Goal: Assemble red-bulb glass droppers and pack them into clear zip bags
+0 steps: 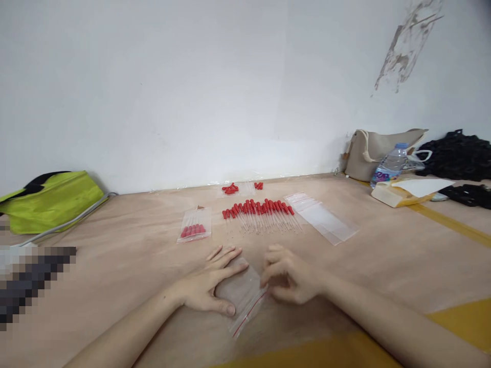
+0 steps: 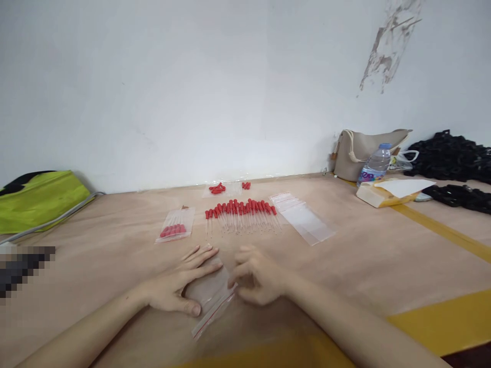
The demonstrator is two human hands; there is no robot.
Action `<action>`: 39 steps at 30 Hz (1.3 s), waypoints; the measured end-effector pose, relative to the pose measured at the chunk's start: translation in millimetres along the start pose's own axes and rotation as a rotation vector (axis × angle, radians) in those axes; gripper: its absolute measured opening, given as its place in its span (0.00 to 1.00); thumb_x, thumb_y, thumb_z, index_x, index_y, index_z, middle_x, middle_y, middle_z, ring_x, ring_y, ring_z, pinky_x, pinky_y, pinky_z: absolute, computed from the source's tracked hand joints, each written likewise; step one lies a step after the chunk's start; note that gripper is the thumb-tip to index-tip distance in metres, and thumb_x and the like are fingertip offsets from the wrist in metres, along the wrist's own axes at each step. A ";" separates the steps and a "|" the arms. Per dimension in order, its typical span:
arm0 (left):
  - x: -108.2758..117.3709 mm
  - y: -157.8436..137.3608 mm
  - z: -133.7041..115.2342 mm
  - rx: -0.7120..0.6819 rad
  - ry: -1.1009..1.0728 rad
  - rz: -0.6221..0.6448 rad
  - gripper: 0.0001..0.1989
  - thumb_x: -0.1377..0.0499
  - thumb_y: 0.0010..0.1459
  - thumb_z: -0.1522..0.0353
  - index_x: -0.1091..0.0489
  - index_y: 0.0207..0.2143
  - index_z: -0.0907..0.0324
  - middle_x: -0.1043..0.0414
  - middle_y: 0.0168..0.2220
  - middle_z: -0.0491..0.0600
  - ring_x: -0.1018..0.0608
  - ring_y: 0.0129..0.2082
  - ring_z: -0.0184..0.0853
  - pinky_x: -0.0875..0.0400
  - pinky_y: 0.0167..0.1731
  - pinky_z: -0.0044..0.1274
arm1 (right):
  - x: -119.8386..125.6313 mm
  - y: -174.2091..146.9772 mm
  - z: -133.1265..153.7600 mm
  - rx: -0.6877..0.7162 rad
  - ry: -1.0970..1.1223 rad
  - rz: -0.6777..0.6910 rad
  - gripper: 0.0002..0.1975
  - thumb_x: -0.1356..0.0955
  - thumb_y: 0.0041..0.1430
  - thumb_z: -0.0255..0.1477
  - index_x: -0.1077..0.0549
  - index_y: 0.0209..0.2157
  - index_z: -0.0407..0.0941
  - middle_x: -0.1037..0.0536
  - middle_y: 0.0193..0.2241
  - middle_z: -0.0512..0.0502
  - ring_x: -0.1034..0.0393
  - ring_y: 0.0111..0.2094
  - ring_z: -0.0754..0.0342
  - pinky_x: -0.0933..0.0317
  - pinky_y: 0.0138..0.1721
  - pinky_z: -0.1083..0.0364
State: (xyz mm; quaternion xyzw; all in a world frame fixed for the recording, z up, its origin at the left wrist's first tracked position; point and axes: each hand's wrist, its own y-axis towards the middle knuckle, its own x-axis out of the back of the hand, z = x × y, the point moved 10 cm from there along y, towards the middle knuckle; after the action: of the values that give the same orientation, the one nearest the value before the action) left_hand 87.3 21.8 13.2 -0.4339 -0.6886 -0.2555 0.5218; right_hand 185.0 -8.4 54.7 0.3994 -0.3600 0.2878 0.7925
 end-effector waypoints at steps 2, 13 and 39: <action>-3.3 0.3 5.5 0.068 0.045 -0.021 0.40 0.48 0.48 0.47 0.59 0.60 0.49 0.69 0.63 0.50 0.60 0.61 0.48 0.62 0.56 0.43 | -8.7 -1.8 9.7 0.050 -0.035 0.078 0.08 0.34 0.47 0.28 0.25 0.31 0.46 0.32 0.24 0.49 0.41 0.29 0.56 0.47 0.35 0.54; -9.3 -11.3 25.4 0.552 0.148 -0.229 0.35 0.59 0.55 0.47 0.57 0.60 0.55 0.66 0.63 0.54 0.60 0.61 0.46 0.60 0.57 0.41 | -0.9 -3.1 -12.6 -0.044 -0.146 -0.002 0.10 0.37 0.54 0.28 0.26 0.36 0.45 0.29 0.26 0.47 0.40 0.30 0.56 0.47 0.34 0.55; 5.4 -0.8 6.9 0.101 0.075 -0.187 0.33 0.56 0.59 0.55 0.64 0.61 0.58 0.61 0.63 0.51 0.54 0.61 0.39 0.54 0.58 0.33 | -22.4 12.0 -22.2 -0.026 0.147 0.155 0.13 0.32 0.50 0.37 0.24 0.37 0.47 0.35 0.51 0.43 0.47 0.56 0.50 0.63 0.58 0.47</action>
State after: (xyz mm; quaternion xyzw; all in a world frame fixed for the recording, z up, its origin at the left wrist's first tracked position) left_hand 82.8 28.7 16.2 -0.3309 -0.7180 -0.2840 0.5425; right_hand 170.8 12.7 32.6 0.3378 -0.3346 0.3718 0.7973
